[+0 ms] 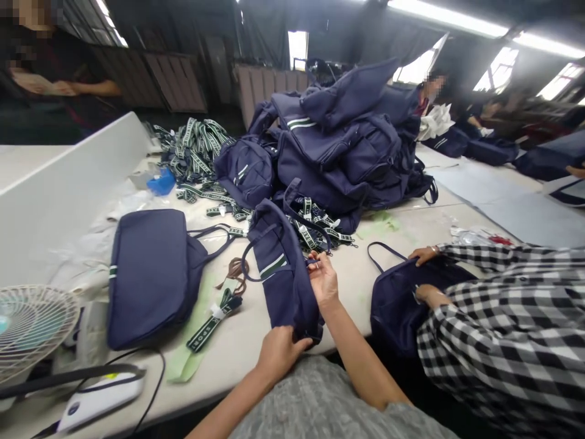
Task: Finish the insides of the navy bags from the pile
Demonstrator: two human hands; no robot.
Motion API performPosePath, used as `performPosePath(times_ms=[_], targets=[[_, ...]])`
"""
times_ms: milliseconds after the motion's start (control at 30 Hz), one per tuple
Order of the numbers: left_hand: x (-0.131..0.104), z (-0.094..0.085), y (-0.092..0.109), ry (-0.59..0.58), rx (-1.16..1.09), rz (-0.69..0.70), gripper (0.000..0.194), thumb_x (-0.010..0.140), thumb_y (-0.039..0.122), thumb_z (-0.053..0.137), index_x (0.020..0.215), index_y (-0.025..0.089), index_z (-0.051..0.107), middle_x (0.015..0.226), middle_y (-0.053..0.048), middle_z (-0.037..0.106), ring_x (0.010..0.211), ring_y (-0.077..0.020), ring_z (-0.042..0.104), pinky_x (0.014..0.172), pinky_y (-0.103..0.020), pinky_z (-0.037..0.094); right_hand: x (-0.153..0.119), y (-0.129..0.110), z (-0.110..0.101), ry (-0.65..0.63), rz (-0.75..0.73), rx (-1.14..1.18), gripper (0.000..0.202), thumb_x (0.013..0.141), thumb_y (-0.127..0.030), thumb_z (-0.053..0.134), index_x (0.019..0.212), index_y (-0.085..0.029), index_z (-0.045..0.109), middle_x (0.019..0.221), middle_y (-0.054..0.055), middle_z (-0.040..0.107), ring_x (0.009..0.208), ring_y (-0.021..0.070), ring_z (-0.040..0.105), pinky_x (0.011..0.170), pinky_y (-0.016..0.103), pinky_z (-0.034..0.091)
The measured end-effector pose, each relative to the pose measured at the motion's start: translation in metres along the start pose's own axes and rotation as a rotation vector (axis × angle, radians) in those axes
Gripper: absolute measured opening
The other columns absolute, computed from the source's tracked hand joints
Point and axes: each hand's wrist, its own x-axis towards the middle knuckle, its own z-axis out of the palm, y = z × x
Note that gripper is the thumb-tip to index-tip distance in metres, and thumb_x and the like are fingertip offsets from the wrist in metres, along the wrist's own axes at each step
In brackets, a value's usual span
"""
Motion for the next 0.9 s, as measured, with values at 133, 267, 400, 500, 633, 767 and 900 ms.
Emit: performPosePath(times_ms=[133, 267, 400, 500, 633, 767, 900], targets=[[0.001, 0.018, -0.013, -0.127, -0.538, -0.095, 0.033, 0.072, 0.046, 0.061, 0.055, 0.018, 0.054, 0.044, -0.003, 0.057, 0.043, -0.0163, 0.054, 0.048, -0.025, 0.033, -0.003, 0.009, 0.001, -0.019, -0.005, -0.075, 0.024, 0.078, -0.039, 0.073, 0.087, -0.019, 0.061, 0.087, 0.000, 0.066, 0.062, 0.0082, 0.057, 0.059, 0.022, 0.053], [0.002, 0.023, -0.014, -0.251, -0.829, -0.043, 0.035, 0.064, 0.046, 0.061, 0.047, 0.016, 0.054, 0.034, 0.000, 0.046, 0.030, -0.0087, 0.033, 0.039, -0.024, 0.018, -0.010, 0.012, 0.003, -0.063, -0.050, -0.233, 0.028, 0.080, -0.042, 0.069, 0.095, -0.018, 0.065, 0.103, 0.005, 0.066, 0.084, 0.0149, 0.064, 0.075, 0.028, 0.055], [-0.001, 0.005, -0.013, -0.303, -1.225, -0.066, 0.035, 0.065, 0.046, 0.062, 0.052, 0.014, 0.059, 0.030, 0.003, 0.038, 0.027, -0.0057, 0.021, 0.038, -0.024, 0.010, -0.032, 0.005, -0.009, -0.170, -0.130, -0.610, 0.047, 0.082, -0.045, 0.067, 0.121, -0.019, 0.060, 0.124, 0.009, 0.060, 0.114, 0.0227, 0.057, 0.094, 0.034, 0.050], [-0.006, -0.016, -0.011, -0.302, -1.446, -0.072, 0.030, 0.069, 0.041, 0.066, 0.058, 0.013, 0.060, 0.030, 0.006, 0.032, 0.028, -0.0048, 0.020, 0.040, -0.022, 0.013, -0.057, 0.000, -0.035, -0.367, -0.148, -0.935, 0.053, 0.080, -0.045, 0.069, 0.126, -0.020, 0.059, 0.128, 0.011, 0.057, 0.118, 0.0261, 0.054, 0.095, 0.036, 0.050], [-0.011, -0.039, -0.007, -0.311, -1.471, -0.062, 0.031, 0.071, 0.039, 0.071, 0.060, 0.012, 0.062, 0.031, 0.005, 0.033, 0.029, -0.0040, 0.020, 0.041, -0.021, 0.012, -0.088, 0.005, -0.072, -0.520, -0.172, -1.158, 0.049, 0.083, -0.042, 0.066, 0.126, -0.021, 0.057, 0.117, 0.010, 0.060, 0.109, 0.0256, 0.058, 0.092, 0.038, 0.050], [-0.010, -0.039, -0.004, -0.315, -1.379, -0.101, 0.034, 0.072, 0.041, 0.071, 0.063, 0.010, 0.064, 0.033, 0.004, 0.036, 0.029, -0.0036, 0.022, 0.042, -0.022, 0.011, -0.105, 0.015, -0.084, -0.529, -0.122, -1.247, 0.063, 0.076, -0.037, 0.073, 0.132, -0.021, 0.048, 0.117, 0.009, 0.059, 0.109, 0.0254, 0.058, 0.095, 0.039, 0.048], [-0.009, -0.029, 0.004, -0.328, -1.303, -0.153, 0.036, 0.070, 0.044, 0.071, 0.064, 0.009, 0.065, 0.035, 0.003, 0.039, 0.030, -0.0038, 0.023, 0.041, -0.022, 0.010, -0.107, 0.028, -0.077, -0.413, -0.164, -1.366, 0.065, 0.068, -0.027, 0.074, 0.126, -0.018, 0.048, 0.115, 0.010, 0.059, 0.109, 0.0262, 0.057, 0.099, 0.040, 0.046]])
